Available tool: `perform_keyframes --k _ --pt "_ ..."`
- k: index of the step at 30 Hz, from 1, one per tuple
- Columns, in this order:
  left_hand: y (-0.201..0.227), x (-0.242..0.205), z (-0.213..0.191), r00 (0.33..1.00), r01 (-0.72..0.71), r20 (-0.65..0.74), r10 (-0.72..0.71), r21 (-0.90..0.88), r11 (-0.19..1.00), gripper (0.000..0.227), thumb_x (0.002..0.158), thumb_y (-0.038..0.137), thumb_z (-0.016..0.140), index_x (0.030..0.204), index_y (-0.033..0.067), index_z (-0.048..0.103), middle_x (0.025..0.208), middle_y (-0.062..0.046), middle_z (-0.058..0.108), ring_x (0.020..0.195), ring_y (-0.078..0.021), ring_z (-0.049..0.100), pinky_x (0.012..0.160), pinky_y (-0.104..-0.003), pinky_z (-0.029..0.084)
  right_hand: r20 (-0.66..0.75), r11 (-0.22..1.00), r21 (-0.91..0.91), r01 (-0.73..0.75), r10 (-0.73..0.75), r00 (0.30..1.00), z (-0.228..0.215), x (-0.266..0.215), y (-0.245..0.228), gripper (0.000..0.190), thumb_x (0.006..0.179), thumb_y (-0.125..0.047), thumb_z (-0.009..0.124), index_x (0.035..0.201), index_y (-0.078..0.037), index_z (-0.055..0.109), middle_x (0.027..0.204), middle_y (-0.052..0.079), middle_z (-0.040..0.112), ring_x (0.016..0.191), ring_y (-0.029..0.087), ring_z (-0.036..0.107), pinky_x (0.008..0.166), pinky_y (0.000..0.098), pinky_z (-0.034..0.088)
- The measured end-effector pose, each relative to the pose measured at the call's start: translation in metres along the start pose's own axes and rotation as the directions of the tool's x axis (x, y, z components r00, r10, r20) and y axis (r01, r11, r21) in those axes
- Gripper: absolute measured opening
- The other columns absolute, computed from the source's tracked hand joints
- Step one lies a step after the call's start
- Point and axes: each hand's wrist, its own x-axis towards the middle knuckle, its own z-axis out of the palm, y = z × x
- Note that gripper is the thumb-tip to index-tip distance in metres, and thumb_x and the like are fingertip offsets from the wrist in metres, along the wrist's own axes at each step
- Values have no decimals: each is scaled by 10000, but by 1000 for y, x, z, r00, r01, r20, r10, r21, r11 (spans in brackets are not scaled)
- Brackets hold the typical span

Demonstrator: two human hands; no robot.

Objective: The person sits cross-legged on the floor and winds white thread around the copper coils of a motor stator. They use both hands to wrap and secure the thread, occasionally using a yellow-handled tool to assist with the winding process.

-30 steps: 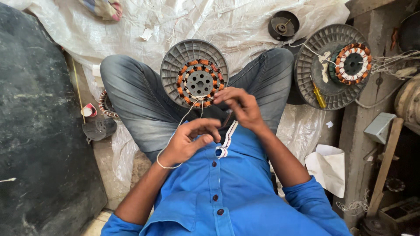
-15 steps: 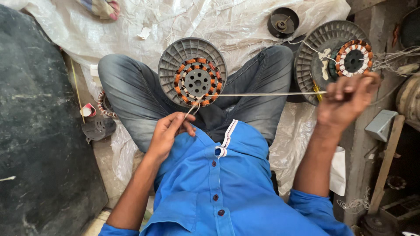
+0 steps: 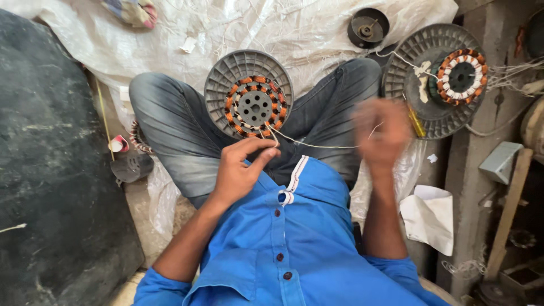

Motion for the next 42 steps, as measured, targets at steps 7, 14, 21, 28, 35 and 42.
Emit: perform_keyframes --k 7,14,21,28,35,42 --pt "-17 8 8 975 215 41 -220 -436 874 198 1009 64 673 1169 -47 707 1022 -91 766 940 -125 737 862 -258 588 213 837 437 329 -451 867 80 4 -91 304 805 -66 814 1067 -14 668 1119 101 697 1023 294 658 862 422 491" --pt "-6 35 -25 977 -102 -182 115 75 992 226 1015 84 707 1235 31 706 1169 -98 723 1093 -227 705 957 -343 562 227 787 614 64 -253 941 88 -4 -77 224 846 8 818 1010 -53 678 1029 72 740 938 246 688 828 348 540" --pt "-14 29 -26 946 -258 -14 325 577 775 243 843 140 828 1068 83 756 1164 -67 657 1180 -304 562 988 -453 469 205 789 614 12 -174 963 89 -13 -76 190 854 14 809 988 -54 692 1076 71 706 993 228 657 860 348 546" --pt "-30 18 -20 934 -268 -37 354 582 768 240 866 142 832 1083 75 754 1229 -60 639 1236 -306 548 1060 -452 456 250 831 557 -7 -159 955 88 -3 -76 179 842 -22 830 972 -68 714 1076 54 690 1021 237 622 898 355 498" --pt "-31 18 -20 934 -272 -36 354 571 775 234 857 143 839 1064 70 760 1215 -60 642 1228 -304 546 1051 -448 457 170 887 448 116 -212 963 101 26 -92 165 843 -59 839 951 -85 717 1044 24 677 1009 242 561 926 384 429" --pt "-38 18 -22 932 -282 -28 362 571 771 241 856 158 846 1065 72 762 1219 -57 644 1231 -301 537 1044 -444 462 153 912 368 183 -254 955 105 34 -99 161 820 -104 854 931 -103 736 1017 9 653 984 242 541 873 391 383"
